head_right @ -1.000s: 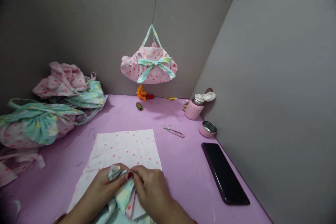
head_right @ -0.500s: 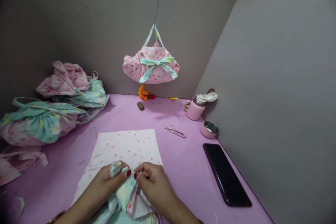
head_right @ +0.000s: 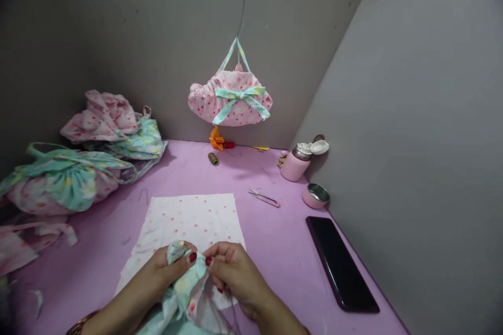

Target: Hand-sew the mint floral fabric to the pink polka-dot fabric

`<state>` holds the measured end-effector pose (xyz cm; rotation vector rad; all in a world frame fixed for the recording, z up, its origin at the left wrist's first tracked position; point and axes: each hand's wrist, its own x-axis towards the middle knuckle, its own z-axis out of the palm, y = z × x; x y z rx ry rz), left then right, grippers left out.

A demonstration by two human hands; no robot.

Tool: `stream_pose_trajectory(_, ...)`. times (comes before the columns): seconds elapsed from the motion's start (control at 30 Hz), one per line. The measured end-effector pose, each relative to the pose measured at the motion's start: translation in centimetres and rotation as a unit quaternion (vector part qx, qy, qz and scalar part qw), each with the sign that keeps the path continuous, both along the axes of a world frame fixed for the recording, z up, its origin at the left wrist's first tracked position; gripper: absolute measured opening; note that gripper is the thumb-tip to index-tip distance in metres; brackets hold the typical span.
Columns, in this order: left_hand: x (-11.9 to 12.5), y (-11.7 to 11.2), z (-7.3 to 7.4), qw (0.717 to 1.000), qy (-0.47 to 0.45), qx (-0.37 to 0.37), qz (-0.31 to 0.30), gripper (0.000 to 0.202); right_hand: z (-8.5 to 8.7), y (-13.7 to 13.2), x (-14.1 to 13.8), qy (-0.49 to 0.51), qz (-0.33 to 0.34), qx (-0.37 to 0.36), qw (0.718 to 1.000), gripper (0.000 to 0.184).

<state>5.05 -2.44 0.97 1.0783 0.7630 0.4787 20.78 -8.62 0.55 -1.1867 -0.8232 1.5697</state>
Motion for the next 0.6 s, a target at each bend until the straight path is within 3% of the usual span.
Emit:
stream_pose_trajectory(0.4, -0.04, -0.25, 0.14, 0.997, -0.032, -0.064, -0.003, 0.034, -0.72, 0.01, -0.25, 0.002, 0.0, 0.027, 1.0, 0.033)
stream_pose_trajectory(0.6, 0.15, -0.33, 0.41, 0.996, -0.021, -0.082, -0.004, 0.037, -0.62, 0.05, -0.66, -0.082, -0.018, 0.053, 0.995, 0.032)
